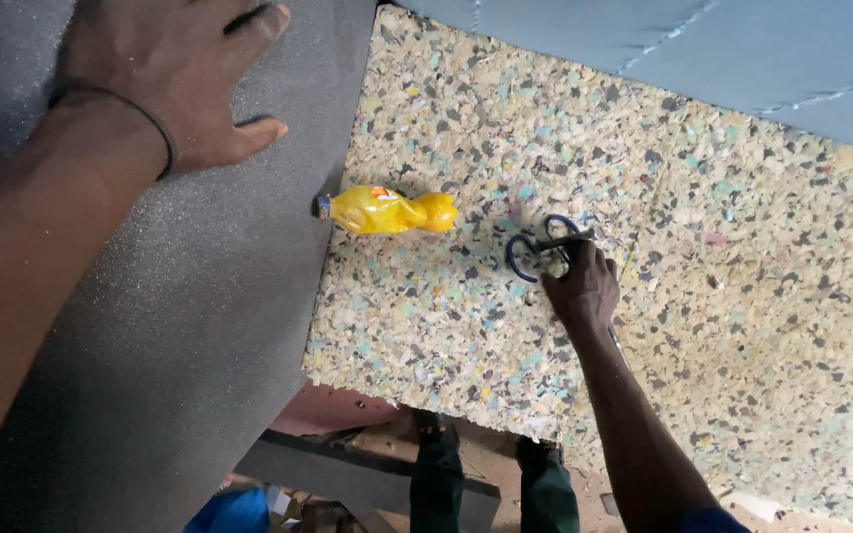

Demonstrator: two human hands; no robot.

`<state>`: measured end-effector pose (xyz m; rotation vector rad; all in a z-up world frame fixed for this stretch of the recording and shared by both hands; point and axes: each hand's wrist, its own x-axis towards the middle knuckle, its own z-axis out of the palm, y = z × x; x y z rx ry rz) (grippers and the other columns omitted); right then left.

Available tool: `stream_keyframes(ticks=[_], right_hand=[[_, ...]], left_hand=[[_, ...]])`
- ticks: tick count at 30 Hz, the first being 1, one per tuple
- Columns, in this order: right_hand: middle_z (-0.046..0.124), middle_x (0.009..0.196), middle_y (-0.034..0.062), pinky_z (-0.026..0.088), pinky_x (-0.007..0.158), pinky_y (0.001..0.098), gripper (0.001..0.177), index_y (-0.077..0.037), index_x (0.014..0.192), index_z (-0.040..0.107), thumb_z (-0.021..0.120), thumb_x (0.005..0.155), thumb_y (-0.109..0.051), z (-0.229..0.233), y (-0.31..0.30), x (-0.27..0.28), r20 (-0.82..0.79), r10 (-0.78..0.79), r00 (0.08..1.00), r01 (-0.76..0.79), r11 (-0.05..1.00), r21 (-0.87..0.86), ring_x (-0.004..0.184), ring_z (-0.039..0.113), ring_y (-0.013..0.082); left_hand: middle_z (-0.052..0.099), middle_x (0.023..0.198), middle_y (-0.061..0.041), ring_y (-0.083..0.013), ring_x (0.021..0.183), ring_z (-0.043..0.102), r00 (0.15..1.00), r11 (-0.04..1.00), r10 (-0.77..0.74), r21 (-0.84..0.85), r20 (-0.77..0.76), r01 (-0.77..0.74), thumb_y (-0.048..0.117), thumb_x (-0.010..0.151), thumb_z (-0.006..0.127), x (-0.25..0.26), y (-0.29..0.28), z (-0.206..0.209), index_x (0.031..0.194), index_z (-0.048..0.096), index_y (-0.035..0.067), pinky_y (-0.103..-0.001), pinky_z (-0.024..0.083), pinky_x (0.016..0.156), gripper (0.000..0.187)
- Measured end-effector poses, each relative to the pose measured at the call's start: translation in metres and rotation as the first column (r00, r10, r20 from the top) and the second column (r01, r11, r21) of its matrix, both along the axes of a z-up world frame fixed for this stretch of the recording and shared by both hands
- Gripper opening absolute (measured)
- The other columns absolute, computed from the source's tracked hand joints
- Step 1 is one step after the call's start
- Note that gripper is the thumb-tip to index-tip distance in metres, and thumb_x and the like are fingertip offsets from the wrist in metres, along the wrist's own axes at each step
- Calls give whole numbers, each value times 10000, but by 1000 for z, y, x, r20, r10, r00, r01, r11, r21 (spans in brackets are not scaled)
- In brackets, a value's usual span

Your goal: Apply adhesive to foam padding and position foam components onto a furniture frame

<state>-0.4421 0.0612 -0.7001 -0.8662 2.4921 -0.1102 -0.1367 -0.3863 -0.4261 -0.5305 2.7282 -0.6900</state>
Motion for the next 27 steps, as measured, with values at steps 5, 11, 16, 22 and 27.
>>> stream_keyframes(ticks=[5, 11, 16, 22, 27], right_hand=[[613, 1323, 156, 609, 514, 462, 414, -194, 1402, 732, 863, 1031, -321, -7, 13, 12, -51, 2, 999, -8, 992, -123, 817, 687, 304], [567, 1466, 183, 679, 778, 504, 888, -107, 1595, 541, 911, 925, -557, -17, 17, 28, -32, -189, 982, 187, 981, -59, 1128, 661, 328], [702, 1365, 163, 607, 982, 524, 767, -85, 1508, 600, 988, 864, -235, -29, 19, 24, 18, -296, 955, 295, 955, 42, 1149, 655, 332], [811, 1271, 208, 630, 888, 630, 791, -176, 1454, 541, 921, 836, -490, -28, 17, 10, 115, -352, 929, 322, 921, 220, 1114, 771, 464], [855, 1201, 179, 643, 912, 598, 656, -144, 1273, 774, 929, 772, -537, -42, 28, 15, 138, -418, 898, 385, 898, 216, 1109, 803, 434]], left_hand=[[644, 1698, 78, -239, 1437, 671, 997, 1000, 24, -2, 67, -24, 973, 886, 488, -3, 1, 4, 1786, 584, 354, -474, 617, 974, 1096], [655, 1731, 79, -236, 1518, 634, 1000, 1000, -27, -10, -12, 27, 978, 891, 509, 3, -2, -3, 1778, 648, 344, -475, 582, 1058, 1099], [641, 1764, 84, -250, 1504, 636, 996, 995, -71, -71, -59, 67, 992, 869, 536, 12, -6, -14, 1807, 655, 354, -484, 591, 1027, 1141], [575, 1841, 94, -145, 1595, 547, 997, 990, -77, -118, 32, 80, 992, 892, 400, -4, 1, 11, 1724, 622, 389, -426, 446, 1136, 1050], [308, 1998, 21, -280, 1848, 167, 991, 960, -68, -264, 116, 96, 1050, 878, 291, -3, 4, 5, 1806, 441, 395, -601, 37, 1458, 1146]])
